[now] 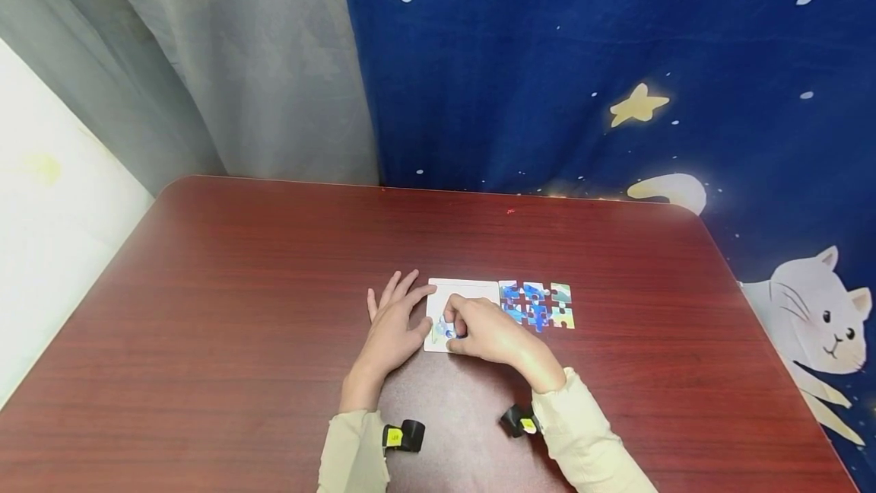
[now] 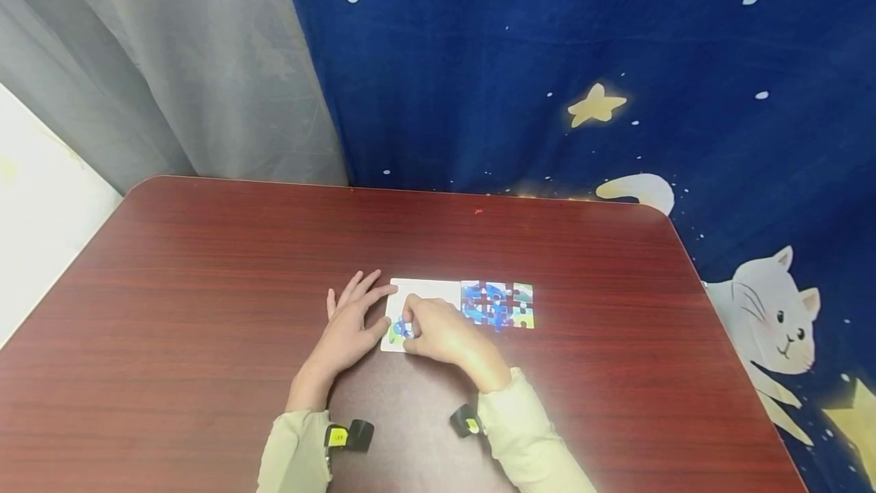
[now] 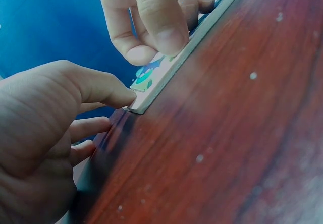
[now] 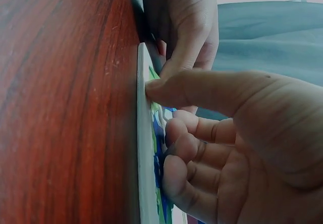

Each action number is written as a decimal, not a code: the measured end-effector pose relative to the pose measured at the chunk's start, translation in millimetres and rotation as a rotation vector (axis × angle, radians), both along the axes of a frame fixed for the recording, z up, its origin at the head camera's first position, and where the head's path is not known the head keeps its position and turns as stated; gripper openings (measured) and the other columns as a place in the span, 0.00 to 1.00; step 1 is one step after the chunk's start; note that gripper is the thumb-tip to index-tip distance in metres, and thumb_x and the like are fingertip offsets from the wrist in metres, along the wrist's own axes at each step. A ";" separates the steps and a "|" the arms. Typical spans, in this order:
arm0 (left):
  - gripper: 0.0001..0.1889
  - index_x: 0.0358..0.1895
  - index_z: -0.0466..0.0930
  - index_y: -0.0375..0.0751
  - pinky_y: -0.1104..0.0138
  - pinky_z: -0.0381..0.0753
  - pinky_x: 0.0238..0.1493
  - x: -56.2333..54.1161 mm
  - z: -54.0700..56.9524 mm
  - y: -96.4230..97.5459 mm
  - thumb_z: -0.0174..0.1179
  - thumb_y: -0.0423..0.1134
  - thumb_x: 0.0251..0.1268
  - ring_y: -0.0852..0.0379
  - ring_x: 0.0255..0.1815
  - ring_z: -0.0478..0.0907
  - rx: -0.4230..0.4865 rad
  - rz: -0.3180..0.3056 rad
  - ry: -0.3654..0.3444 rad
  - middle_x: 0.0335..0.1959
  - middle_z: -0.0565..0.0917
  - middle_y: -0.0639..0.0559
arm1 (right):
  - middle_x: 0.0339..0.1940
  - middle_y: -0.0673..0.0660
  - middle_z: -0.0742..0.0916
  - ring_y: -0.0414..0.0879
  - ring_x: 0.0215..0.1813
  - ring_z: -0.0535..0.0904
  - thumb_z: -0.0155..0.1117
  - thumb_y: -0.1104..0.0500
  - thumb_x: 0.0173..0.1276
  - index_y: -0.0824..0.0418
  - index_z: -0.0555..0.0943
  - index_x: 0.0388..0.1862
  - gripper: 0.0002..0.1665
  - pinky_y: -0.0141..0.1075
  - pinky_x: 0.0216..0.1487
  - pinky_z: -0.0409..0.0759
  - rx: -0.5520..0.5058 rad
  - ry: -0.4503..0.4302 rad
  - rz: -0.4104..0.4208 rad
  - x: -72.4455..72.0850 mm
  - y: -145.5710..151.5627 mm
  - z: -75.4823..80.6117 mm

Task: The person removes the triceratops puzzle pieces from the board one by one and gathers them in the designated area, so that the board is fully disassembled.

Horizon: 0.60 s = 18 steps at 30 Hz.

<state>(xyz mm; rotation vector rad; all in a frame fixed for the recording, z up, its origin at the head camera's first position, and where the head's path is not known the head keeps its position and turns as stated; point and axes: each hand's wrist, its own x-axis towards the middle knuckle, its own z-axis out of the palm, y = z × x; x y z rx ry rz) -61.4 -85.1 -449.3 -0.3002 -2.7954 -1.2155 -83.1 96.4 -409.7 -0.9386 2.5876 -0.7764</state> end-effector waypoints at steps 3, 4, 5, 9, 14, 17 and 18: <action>0.24 0.56 0.77 0.46 0.40 0.27 0.63 -0.3 -0.7 -0.2 0.59 0.32 0.51 0.45 0.72 0.47 -0.004 0.001 0.000 0.68 0.64 0.45 | 0.22 0.47 0.75 0.38 0.24 0.69 0.70 0.61 0.53 0.59 0.71 0.34 0.16 0.33 0.29 0.69 -0.007 -0.010 -0.001 -0.2 0.0 -0.6; 0.24 0.56 0.77 0.46 0.39 0.27 0.63 -0.4 -0.9 -0.3 0.59 0.32 0.51 0.45 0.72 0.47 -0.004 0.001 0.001 0.68 0.64 0.45 | 0.22 0.47 0.75 0.38 0.24 0.69 0.70 0.61 0.53 0.59 0.71 0.34 0.16 0.33 0.29 0.69 -0.009 -0.010 0.000 -0.3 0.0 -0.7; 0.24 0.56 0.77 0.46 0.39 0.27 0.63 -0.5 -1.1 -0.4 0.59 0.33 0.51 0.45 0.72 0.47 -0.004 0.001 0.001 0.68 0.64 0.45 | 0.22 0.47 0.75 0.38 0.24 0.69 0.70 0.61 0.53 0.59 0.71 0.34 0.16 0.33 0.29 0.69 -0.009 -0.006 0.001 -0.4 -0.1 -0.8; 0.24 0.56 0.77 0.46 0.39 0.27 0.63 -0.4 -1.4 -0.9 0.59 0.32 0.51 0.44 0.72 0.48 -0.003 0.001 0.003 0.68 0.64 0.45 | 0.21 0.46 0.75 0.39 0.24 0.68 0.71 0.60 0.52 0.59 0.72 0.33 0.16 0.33 0.29 0.69 -0.002 0.019 0.001 -0.7 -0.8 -1.0; 0.24 0.56 0.77 0.46 0.39 0.27 0.63 -0.1 -0.5 -0.8 0.59 0.32 0.52 0.44 0.72 0.48 -0.004 0.000 0.001 0.68 0.64 0.44 | 0.22 0.47 0.75 0.39 0.25 0.68 0.71 0.59 0.52 0.59 0.72 0.33 0.16 0.33 0.29 0.69 0.010 0.032 -0.001 -0.9 -0.9 -1.0; 0.24 0.56 0.77 0.46 0.39 0.27 0.63 -0.1 0.1 -0.1 0.59 0.32 0.52 0.45 0.72 0.47 -0.004 0.000 -0.002 0.68 0.64 0.44 | 0.22 0.47 0.75 0.39 0.25 0.69 0.71 0.59 0.51 0.58 0.72 0.33 0.16 0.33 0.30 0.69 0.010 0.027 -0.005 -1.3 0.1 -0.6; 0.24 0.56 0.77 0.46 0.39 0.27 0.63 -0.1 0.3 0.2 0.59 0.32 0.52 0.45 0.72 0.47 -0.003 -0.001 -0.001 0.68 0.64 0.45 | 0.22 0.47 0.76 0.39 0.25 0.69 0.71 0.59 0.51 0.58 0.72 0.33 0.16 0.33 0.30 0.69 0.009 0.028 -0.007 -1.5 0.5 -0.6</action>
